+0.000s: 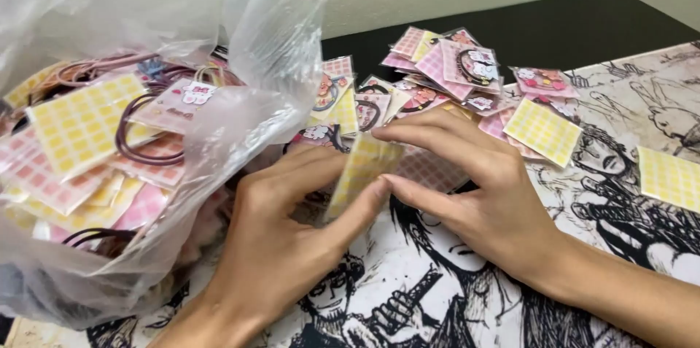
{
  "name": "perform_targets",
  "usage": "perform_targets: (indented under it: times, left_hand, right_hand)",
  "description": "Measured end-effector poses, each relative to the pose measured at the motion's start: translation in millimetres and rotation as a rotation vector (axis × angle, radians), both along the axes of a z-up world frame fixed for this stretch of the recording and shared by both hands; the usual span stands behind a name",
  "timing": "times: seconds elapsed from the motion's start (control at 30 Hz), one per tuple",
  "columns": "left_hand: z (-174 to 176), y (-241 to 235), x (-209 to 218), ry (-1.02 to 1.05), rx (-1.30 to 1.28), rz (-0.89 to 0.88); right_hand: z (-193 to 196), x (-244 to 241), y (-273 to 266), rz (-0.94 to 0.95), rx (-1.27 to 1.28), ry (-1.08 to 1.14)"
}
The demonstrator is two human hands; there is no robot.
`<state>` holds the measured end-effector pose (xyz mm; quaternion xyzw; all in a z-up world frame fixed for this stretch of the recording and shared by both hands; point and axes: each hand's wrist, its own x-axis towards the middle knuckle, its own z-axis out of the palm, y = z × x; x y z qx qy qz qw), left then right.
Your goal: The person repeatedly picks small checkered paper cards and hair ties from a plastic bag, attaches each hair tie to a card, and places the assembled units into the bag. The process is repeated for multiple items throughout the clip.
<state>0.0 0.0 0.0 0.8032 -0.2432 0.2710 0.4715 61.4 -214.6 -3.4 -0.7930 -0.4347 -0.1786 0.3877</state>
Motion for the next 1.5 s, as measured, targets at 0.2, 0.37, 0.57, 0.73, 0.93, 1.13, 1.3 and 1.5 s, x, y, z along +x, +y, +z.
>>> perform_targets:
  times: [0.2,0.37,0.57,0.73,0.93,1.13,1.3,1.5]
  left_hand:
    - [-14.8,7.2,5.3,-0.01,-0.028,-0.025]
    - [-16.5,11.2,7.0,0.132,-0.1,0.003]
    - [-17.5,11.1,5.9,0.145,-0.114,0.003]
    - [-16.8,10.3,4.6,0.073,-0.081,-0.005]
    - [-11.1,11.0,0.6,0.151,-0.121,-0.027]
    - [-14.0,10.4,1.7,0.113,-0.127,-0.006]
    - [-7.4,7.9,-2.9,0.032,-0.035,-0.041]
    - [-21.5,10.7,2.9,-0.028,0.072,-0.076]
  right_hand:
    - [1.1,-2.4,2.4,-0.092,-0.024,-0.087]
    - [-0.8,-7.1,2.8,-0.146,0.027,-0.172]
    - [1.0,-8.2,6.7,-0.076,-0.001,-0.152]
    - [1.5,-8.4,7.1,-0.066,-0.032,-0.102]
    - [-3.7,-9.1,7.5,0.012,0.103,0.029]
    - [0.1,-7.9,6.2,-0.067,-0.054,-0.156]
    - [-0.8,-5.9,3.6,-0.041,-0.082,-0.119]
    - [4.0,-8.6,8.9,0.003,-0.055,-0.073]
